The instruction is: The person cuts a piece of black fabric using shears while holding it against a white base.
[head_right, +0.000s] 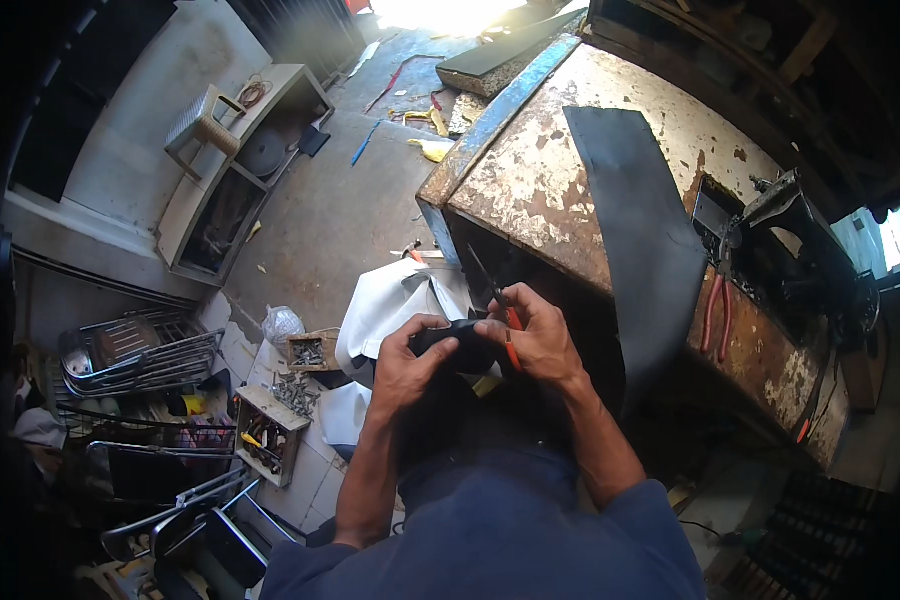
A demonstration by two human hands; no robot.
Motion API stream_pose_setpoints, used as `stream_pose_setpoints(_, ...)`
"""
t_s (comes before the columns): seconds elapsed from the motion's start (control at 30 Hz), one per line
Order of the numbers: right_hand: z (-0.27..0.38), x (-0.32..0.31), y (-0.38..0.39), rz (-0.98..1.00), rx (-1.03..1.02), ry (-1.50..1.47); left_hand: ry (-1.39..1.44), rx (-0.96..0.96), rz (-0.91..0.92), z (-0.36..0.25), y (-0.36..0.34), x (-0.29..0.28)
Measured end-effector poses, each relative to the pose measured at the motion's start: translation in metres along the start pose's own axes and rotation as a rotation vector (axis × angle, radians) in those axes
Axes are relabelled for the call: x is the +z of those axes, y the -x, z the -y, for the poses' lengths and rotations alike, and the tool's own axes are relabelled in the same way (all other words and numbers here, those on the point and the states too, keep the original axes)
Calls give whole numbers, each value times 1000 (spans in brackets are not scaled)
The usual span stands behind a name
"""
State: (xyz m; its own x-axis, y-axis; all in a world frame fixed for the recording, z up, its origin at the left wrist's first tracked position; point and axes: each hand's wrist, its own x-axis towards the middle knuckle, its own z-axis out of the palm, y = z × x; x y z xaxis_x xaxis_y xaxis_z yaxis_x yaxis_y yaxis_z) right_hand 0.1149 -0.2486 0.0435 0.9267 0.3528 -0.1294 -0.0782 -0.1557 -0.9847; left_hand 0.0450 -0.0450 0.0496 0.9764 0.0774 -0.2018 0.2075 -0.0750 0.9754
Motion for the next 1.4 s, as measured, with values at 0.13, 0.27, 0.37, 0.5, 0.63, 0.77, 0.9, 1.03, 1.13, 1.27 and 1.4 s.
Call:
stream_pose_setpoints(0.13,14,4,16,-252,-320,437,42,36,-107,-2,-5,-1)
stream_pose_setpoints(0.27,9,8,49,-9,-256,333,188,-27,-165,2,-10,-3)
stream_pose_setpoints(0.37,-21,20,55,76,-88,198,356,-79,-170,-1,-12,-2)
stream_pose_setpoints(0.5,-29,30,59,182,197,20,334,-86,-191,-4,-11,0)
stream_pose_setpoints(0.63,-32,35,56,190,245,-22,333,-69,-194,-2,-10,-2)
stream_pose_setpoints(0.77,-37,34,58,205,255,-17,336,-68,-199,0,-9,-2)
stream_pose_setpoints(0.9,-36,37,57,205,275,-39,318,-65,-197,0,-8,-2)
stream_pose_setpoints(1.03,-32,39,56,204,288,-78,329,-68,-183,-3,-8,0)
stream_pose_setpoints(1.13,-31,42,55,181,251,-63,283,-76,-170,-1,-8,0)
stream_pose_setpoints(1.27,-27,48,54,137,233,-57,211,-85,-159,1,-6,1)
stream_pose_setpoints(1.4,-27,51,47,58,108,18,172,-28,-151,-8,-3,1)
